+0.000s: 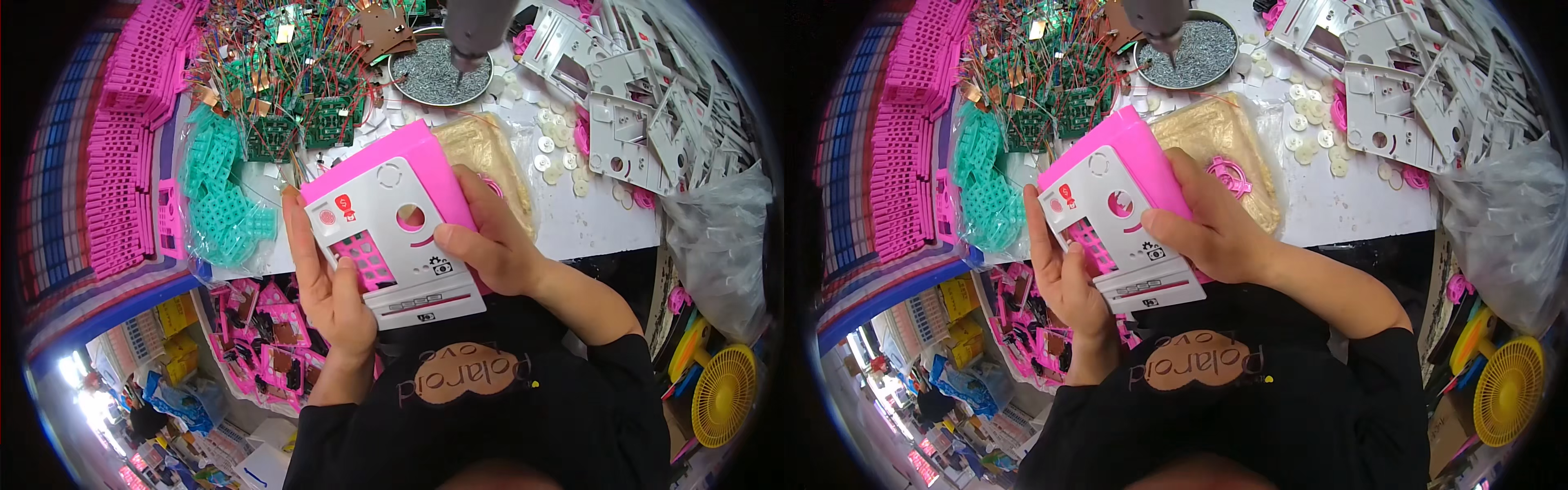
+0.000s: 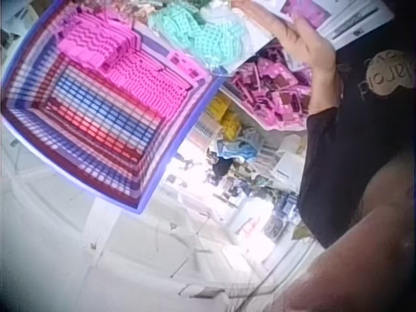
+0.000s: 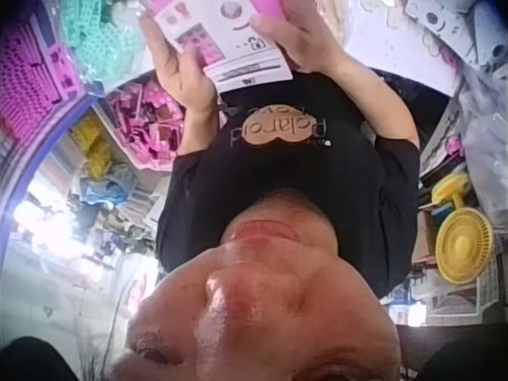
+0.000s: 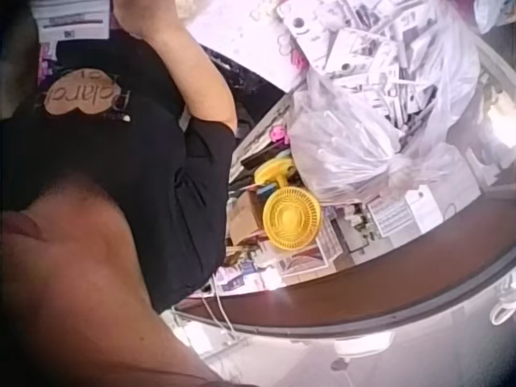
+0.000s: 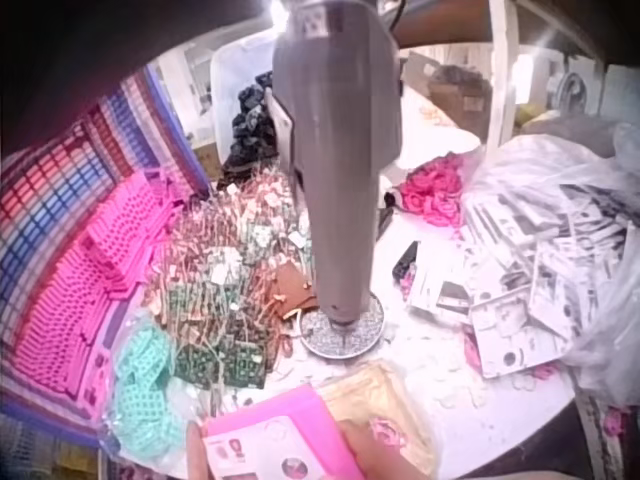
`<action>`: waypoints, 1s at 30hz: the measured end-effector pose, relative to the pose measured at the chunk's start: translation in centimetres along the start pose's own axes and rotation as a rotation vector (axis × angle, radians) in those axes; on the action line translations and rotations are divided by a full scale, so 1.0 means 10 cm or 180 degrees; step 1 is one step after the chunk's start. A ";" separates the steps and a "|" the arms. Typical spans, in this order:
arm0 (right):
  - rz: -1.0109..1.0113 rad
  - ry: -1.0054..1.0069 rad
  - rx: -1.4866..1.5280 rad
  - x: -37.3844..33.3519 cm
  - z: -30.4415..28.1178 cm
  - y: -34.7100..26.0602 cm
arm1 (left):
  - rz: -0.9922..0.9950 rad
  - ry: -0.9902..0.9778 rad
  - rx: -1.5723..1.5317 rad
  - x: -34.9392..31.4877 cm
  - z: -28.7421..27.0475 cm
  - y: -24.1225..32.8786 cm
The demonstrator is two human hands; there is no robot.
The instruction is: Assemble toy cash registers by inserting components and using a heat gun.
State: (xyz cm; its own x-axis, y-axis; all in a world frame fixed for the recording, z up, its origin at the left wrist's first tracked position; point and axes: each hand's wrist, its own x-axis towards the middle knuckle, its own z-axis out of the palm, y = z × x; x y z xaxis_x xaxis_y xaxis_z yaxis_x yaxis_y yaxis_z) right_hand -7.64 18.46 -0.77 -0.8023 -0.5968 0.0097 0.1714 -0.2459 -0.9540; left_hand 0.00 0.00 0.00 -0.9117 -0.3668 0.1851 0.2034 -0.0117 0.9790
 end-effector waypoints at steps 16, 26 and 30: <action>-0.0414 0.0260 -0.0496 0.01 0.19 0.13 | -0.0232 0.0113 0.0093 -0.12 -0.02 0.03; -0.0216 -0.0142 -0.0587 -0.02 0.21 0.12 | -0.0519 -0.0039 -0.0184 -0.17 -0.13 -0.06; 0.0330 -0.0129 -0.0814 -0.03 0.20 0.00 | -0.0333 0.0035 0.0767 -0.26 -0.17 -0.02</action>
State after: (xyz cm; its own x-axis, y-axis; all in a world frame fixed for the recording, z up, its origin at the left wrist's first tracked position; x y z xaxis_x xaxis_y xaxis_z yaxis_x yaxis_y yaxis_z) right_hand -6.26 17.14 -0.19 -0.7635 -0.6402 -0.0849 0.0974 0.0158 -0.9951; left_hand 2.89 -0.61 -0.77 -0.9191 -0.3855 0.0821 0.0162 0.1712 0.9851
